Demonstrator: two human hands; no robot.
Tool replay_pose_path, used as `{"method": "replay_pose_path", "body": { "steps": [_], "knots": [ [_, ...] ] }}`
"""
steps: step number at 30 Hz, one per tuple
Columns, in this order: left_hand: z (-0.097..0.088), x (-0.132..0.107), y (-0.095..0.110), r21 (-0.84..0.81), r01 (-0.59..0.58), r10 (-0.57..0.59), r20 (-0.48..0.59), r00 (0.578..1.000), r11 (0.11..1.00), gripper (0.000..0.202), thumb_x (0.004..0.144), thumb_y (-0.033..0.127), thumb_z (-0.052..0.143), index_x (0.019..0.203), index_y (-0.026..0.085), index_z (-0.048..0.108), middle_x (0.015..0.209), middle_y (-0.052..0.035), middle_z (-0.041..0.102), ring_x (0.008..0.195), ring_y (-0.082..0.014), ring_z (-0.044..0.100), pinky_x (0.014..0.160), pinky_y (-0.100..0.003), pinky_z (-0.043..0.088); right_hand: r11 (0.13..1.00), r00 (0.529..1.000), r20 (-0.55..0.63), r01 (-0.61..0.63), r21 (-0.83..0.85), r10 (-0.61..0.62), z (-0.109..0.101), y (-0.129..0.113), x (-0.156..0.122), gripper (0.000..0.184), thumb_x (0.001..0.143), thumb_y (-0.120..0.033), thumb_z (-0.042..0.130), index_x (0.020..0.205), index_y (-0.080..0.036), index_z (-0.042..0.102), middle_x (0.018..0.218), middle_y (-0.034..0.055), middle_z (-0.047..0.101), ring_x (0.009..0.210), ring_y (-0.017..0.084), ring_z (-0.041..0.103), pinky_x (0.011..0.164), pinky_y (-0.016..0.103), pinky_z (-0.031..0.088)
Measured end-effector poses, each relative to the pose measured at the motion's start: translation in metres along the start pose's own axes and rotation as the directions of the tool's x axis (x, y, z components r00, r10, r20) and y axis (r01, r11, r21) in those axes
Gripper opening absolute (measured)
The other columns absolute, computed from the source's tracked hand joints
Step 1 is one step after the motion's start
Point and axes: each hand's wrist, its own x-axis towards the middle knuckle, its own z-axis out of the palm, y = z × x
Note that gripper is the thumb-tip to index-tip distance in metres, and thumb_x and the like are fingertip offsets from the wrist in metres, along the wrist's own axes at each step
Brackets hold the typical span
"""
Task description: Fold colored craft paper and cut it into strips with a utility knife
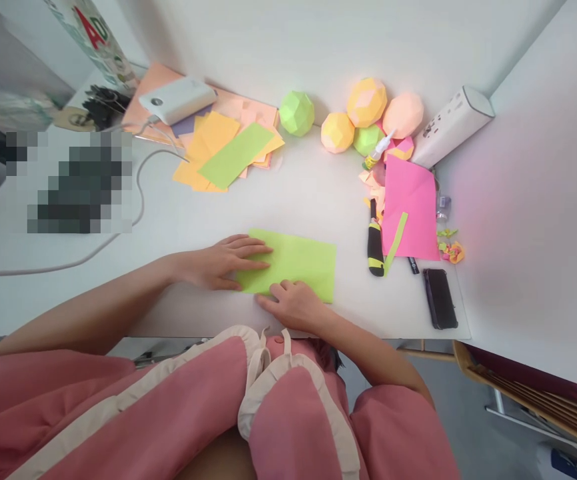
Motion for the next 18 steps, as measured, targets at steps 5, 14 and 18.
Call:
{"method": "replay_pose_path", "body": {
  "steps": [5, 14, 18],
  "knots": [
    [-0.002, 0.001, 0.004, -0.009, 0.021, -0.02, 0.036, 0.999, 1.0, 0.065, 0.084, 0.037, 0.061, 0.144, 0.029, 0.04, 0.159, -0.0054, 0.022, 0.147, -0.0282, 0.015, 0.118, -0.048, 0.01, 0.999, 0.994, 0.097, 0.047, 0.026, -0.049, -0.007, -0.004, 0.031, 0.039, 0.096, -0.011, 0.034, 0.127, -0.026, 0.053, 0.076, 0.0037, 0.055, 0.062, 0.014, 0.037, 0.053, 0.028, 0.019],
    [-0.003, 0.0, 0.002, -0.028, 0.033, -0.03, 0.084, 0.996, 0.999, 0.074, 0.082, 0.035, 0.063, 0.148, 0.031, 0.032, 0.161, -0.0028, 0.014, 0.148, -0.0269, 0.009, 0.119, -0.047, 0.005, 0.998, 0.987, 0.146, 0.061, 0.001, -0.06, -0.015, 0.008, 0.011, 0.04, 0.093, -0.008, 0.036, 0.125, -0.026, 0.053, 0.077, 0.0038, 0.055, 0.062, 0.015, 0.038, 0.052, 0.029, 0.018],
    [-0.002, 0.0, 0.003, -0.026, 0.038, -0.035, 0.091, 0.995, 0.999, 0.073, 0.083, 0.036, 0.062, 0.149, 0.03, 0.031, 0.161, -0.0032, 0.013, 0.148, -0.0267, 0.008, 0.119, -0.047, 0.004, 0.999, 0.986, 0.163, 0.032, -0.014, -0.03, -0.017, 0.014, -0.014, 0.039, 0.091, -0.005, 0.04, 0.122, -0.024, 0.054, 0.075, 0.0035, 0.054, 0.064, 0.015, 0.04, 0.053, 0.029, 0.019]
  ]
}}
